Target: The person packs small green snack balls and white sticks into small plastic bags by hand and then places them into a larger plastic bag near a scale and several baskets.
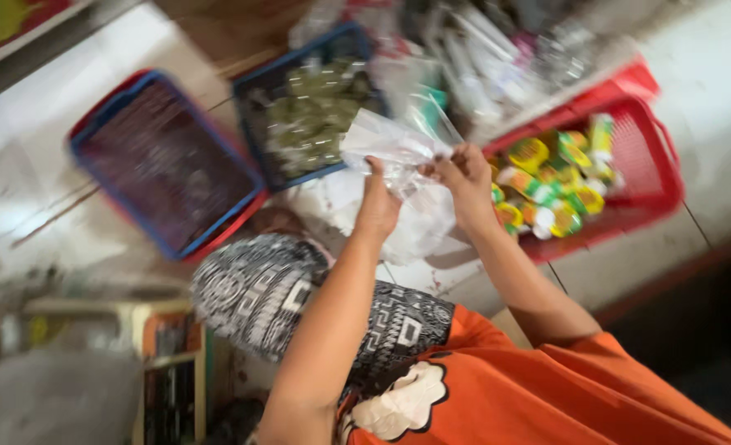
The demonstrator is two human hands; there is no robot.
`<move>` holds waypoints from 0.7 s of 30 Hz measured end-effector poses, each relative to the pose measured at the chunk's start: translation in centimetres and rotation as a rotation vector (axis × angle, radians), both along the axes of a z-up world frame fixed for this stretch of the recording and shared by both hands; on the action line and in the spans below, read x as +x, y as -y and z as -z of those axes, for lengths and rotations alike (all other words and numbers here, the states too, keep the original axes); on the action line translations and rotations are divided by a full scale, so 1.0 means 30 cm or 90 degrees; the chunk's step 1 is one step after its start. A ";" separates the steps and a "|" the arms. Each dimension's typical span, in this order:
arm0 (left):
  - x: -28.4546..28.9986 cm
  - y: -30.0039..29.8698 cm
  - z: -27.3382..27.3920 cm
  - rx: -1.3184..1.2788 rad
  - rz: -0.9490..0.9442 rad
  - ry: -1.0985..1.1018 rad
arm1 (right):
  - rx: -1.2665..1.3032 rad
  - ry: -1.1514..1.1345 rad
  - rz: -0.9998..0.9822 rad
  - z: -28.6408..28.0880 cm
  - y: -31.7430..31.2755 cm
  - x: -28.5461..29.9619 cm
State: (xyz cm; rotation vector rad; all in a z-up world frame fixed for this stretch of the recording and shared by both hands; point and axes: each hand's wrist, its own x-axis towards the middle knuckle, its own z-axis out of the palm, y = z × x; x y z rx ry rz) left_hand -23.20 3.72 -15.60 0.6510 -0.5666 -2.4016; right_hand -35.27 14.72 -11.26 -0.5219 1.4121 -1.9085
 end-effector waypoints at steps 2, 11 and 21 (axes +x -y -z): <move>0.029 0.018 -0.034 -0.064 -0.087 0.032 | -0.010 -0.114 -0.097 -0.033 0.029 0.059; 0.569 0.138 -0.394 -0.279 -0.244 0.301 | 0.036 -0.074 -0.528 -0.174 0.275 0.346; 1.129 0.161 -0.604 -0.247 -0.427 0.178 | 0.021 0.091 -0.721 -0.479 0.568 0.835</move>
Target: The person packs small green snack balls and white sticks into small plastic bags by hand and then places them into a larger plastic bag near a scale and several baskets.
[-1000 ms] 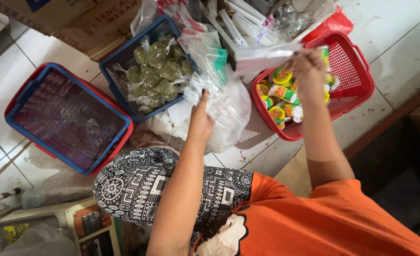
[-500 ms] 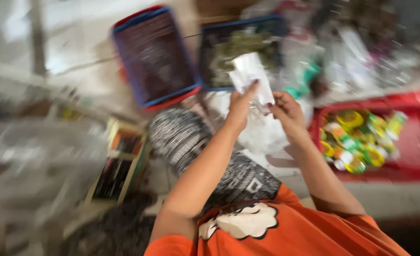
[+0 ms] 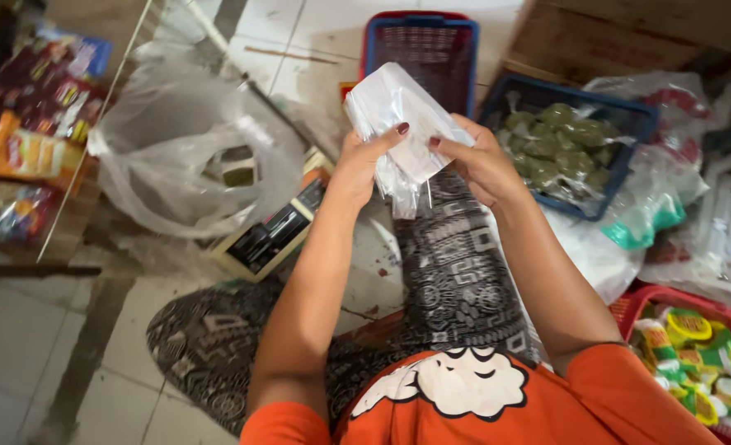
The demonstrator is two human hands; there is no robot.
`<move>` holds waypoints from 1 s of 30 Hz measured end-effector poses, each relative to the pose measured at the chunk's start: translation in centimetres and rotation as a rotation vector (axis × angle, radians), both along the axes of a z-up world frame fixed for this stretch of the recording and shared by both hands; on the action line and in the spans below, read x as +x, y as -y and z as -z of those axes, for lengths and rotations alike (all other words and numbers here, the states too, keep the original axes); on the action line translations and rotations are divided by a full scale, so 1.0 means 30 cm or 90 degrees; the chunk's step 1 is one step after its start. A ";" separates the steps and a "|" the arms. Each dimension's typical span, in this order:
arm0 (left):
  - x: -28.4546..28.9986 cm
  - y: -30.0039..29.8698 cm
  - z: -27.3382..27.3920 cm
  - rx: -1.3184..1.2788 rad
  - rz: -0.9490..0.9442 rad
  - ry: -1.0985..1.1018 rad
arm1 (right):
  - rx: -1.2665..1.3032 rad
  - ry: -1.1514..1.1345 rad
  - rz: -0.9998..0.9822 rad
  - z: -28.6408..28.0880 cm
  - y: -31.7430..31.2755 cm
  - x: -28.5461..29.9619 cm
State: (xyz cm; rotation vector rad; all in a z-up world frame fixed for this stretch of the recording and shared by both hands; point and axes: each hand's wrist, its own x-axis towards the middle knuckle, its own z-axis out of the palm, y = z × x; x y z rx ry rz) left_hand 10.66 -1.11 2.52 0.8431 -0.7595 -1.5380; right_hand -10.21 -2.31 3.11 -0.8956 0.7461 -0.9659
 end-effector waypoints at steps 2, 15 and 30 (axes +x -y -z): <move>0.068 -0.023 0.024 -0.015 0.001 -0.001 | 0.014 0.007 -0.032 0.035 0.010 0.041; -0.057 -0.112 0.128 0.028 0.041 -0.137 | -0.547 -0.545 0.134 0.147 -0.214 0.096; -0.785 -0.133 0.138 0.263 0.252 -0.050 | -0.264 -1.104 0.750 0.715 -0.425 -1.288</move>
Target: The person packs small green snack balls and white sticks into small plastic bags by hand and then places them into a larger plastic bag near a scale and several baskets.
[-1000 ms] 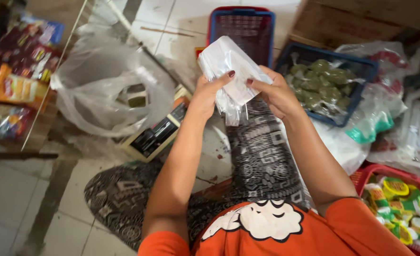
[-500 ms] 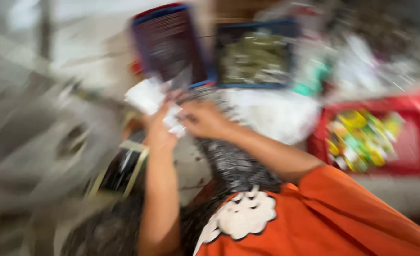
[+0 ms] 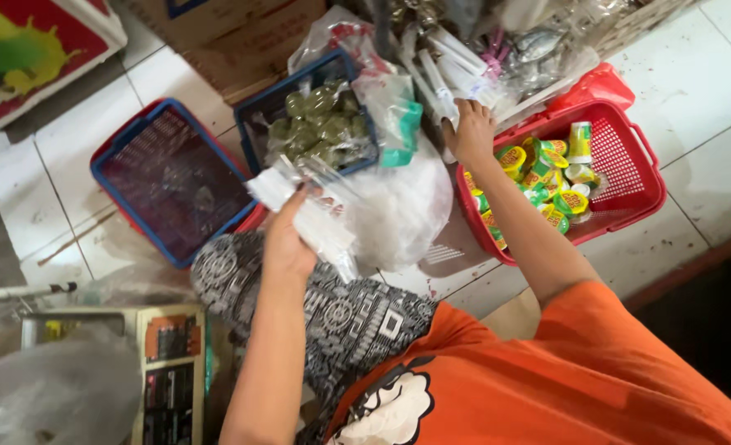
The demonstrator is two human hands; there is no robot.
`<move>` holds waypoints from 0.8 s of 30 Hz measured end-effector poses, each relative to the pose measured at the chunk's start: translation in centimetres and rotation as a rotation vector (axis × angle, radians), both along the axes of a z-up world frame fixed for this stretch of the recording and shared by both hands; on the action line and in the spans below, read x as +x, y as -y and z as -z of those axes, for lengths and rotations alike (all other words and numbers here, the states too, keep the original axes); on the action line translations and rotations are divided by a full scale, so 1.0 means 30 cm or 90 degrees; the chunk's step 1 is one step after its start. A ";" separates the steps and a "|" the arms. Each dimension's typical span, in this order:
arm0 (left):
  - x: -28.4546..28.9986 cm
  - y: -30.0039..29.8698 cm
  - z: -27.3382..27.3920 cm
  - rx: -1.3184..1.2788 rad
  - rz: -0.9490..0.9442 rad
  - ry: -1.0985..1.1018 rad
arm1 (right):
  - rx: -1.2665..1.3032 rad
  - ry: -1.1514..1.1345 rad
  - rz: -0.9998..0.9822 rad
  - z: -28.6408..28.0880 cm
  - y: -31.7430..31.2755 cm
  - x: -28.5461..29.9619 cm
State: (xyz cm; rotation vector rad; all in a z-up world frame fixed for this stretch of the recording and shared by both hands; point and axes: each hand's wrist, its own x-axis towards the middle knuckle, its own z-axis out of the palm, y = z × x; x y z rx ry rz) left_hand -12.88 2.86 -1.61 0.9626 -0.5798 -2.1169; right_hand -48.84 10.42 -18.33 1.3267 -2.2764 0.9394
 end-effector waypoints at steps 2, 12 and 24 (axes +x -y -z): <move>-0.096 0.006 0.050 0.021 0.032 0.020 | 0.134 0.018 0.020 0.119 0.053 -0.086; -0.310 0.104 0.383 0.111 0.107 0.068 | 0.023 0.392 0.035 0.371 0.082 -0.345; -0.437 0.075 0.386 0.083 0.123 0.066 | 0.102 -0.213 0.145 -0.005 -0.025 -0.234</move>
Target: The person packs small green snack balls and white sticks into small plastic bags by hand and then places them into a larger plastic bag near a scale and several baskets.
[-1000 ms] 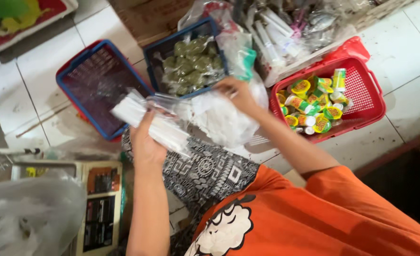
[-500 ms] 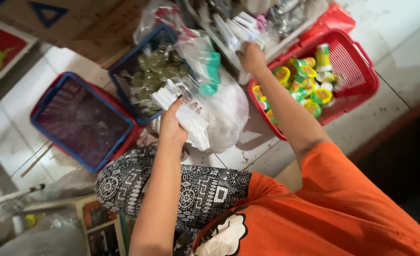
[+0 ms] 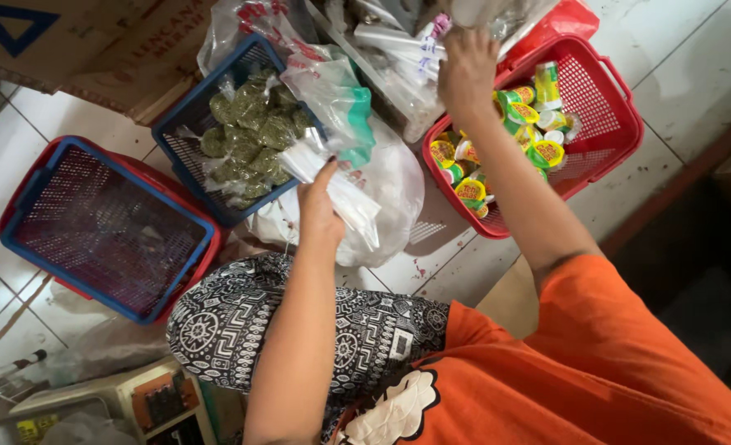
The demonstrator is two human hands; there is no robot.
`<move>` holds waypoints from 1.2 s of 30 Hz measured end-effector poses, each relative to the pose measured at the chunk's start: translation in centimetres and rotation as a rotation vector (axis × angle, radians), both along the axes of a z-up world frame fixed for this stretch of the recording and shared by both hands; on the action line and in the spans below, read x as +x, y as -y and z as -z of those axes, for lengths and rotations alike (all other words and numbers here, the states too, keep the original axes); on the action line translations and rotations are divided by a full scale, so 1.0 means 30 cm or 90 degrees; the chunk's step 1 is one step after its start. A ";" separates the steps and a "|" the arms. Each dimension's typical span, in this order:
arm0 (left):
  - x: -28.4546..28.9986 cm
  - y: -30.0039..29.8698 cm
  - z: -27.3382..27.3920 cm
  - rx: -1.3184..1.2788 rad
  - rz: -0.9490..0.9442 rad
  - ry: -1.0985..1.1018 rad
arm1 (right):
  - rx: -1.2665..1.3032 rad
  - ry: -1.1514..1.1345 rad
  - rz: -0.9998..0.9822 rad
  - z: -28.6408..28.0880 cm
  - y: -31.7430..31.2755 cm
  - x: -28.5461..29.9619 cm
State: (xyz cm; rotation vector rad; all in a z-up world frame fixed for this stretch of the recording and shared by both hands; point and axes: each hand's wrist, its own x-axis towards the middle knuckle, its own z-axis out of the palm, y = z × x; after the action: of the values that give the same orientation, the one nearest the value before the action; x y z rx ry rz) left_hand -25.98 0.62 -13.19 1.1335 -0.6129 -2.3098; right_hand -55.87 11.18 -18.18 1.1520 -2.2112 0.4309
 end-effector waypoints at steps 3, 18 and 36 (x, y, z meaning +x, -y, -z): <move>-0.019 -0.015 -0.019 -0.025 -0.009 0.003 | 0.110 0.293 -0.067 0.040 0.021 0.069; 0.009 -0.005 -0.015 -0.016 -0.021 -0.006 | -0.374 0.939 -0.194 0.217 -0.020 -0.123; 0.026 -0.006 -0.016 -0.022 -0.016 0.001 | -0.036 0.815 -0.265 0.180 -0.004 -0.092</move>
State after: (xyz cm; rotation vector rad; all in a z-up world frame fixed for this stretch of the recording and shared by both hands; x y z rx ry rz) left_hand -25.20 0.81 -12.71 1.1211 -0.6325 -2.2694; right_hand -58.63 11.30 -23.57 1.5269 -2.8636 1.7922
